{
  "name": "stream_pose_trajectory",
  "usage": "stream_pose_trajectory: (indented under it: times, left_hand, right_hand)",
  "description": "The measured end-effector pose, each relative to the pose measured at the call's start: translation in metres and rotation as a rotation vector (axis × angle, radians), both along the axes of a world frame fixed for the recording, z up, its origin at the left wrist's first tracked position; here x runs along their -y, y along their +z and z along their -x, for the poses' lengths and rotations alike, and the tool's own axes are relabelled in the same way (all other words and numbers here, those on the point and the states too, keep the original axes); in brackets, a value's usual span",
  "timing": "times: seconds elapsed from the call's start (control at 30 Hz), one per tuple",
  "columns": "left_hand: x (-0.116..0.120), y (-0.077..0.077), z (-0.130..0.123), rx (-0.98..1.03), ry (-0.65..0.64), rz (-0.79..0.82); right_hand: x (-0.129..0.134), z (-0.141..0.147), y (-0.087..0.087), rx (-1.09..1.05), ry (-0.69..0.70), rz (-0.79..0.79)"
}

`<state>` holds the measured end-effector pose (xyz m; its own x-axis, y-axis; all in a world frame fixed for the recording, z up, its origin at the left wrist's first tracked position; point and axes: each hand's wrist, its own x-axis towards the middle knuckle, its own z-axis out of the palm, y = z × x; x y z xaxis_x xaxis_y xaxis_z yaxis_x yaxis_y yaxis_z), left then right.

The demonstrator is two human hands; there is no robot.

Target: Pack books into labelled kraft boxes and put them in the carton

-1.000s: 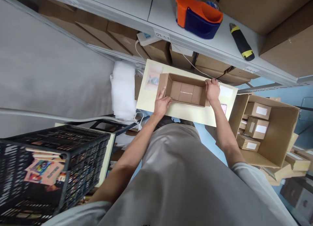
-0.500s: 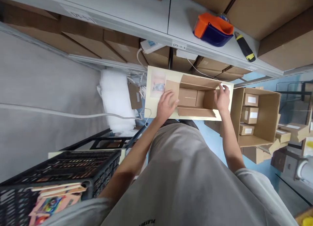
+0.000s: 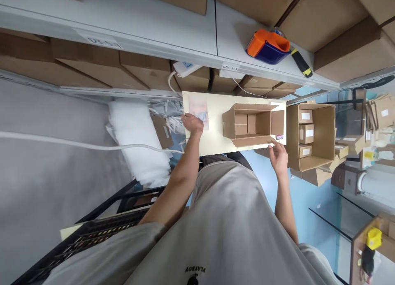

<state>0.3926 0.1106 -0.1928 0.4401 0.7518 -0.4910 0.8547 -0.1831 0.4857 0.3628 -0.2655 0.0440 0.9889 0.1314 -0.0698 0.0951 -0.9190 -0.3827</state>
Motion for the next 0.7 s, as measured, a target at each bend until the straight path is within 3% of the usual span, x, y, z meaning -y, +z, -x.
stream_pose_trajectory:
  times: [0.1,0.23,0.4,0.47,0.53,0.63,0.7]
  left_hand:
    - [-0.009,-0.003,0.004,-0.041,0.048,0.041]
    - [-0.020,-0.002,0.003,0.027,0.083,0.152]
    - [-0.019,0.016,-0.005,0.097,0.106,0.253]
    - [-0.019,0.033,-0.003,0.234,0.140,0.268]
    - [-0.019,0.058,0.003,0.505,0.179,0.344]
    - [-0.014,0.110,0.016,0.902,0.163,0.544]
    - [0.001,0.146,0.022,0.995,0.118,0.652]
  right_hand:
    - [0.008,0.011,0.003,-0.008,-0.051,-0.038]
    - [0.003,0.004,0.005,-0.030,-0.030,-0.063]
    - [-0.018,-0.024,0.004,-0.105,0.031,-0.268]
    - [-0.025,-0.039,0.003,-0.192,0.043,-0.421]
    - [-0.032,-0.054,0.002,-0.290,0.056,-0.576]
    - [-0.045,-0.074,0.004,-0.417,0.095,-0.765]
    - [-0.054,-0.084,0.008,-0.501,0.139,-0.867]
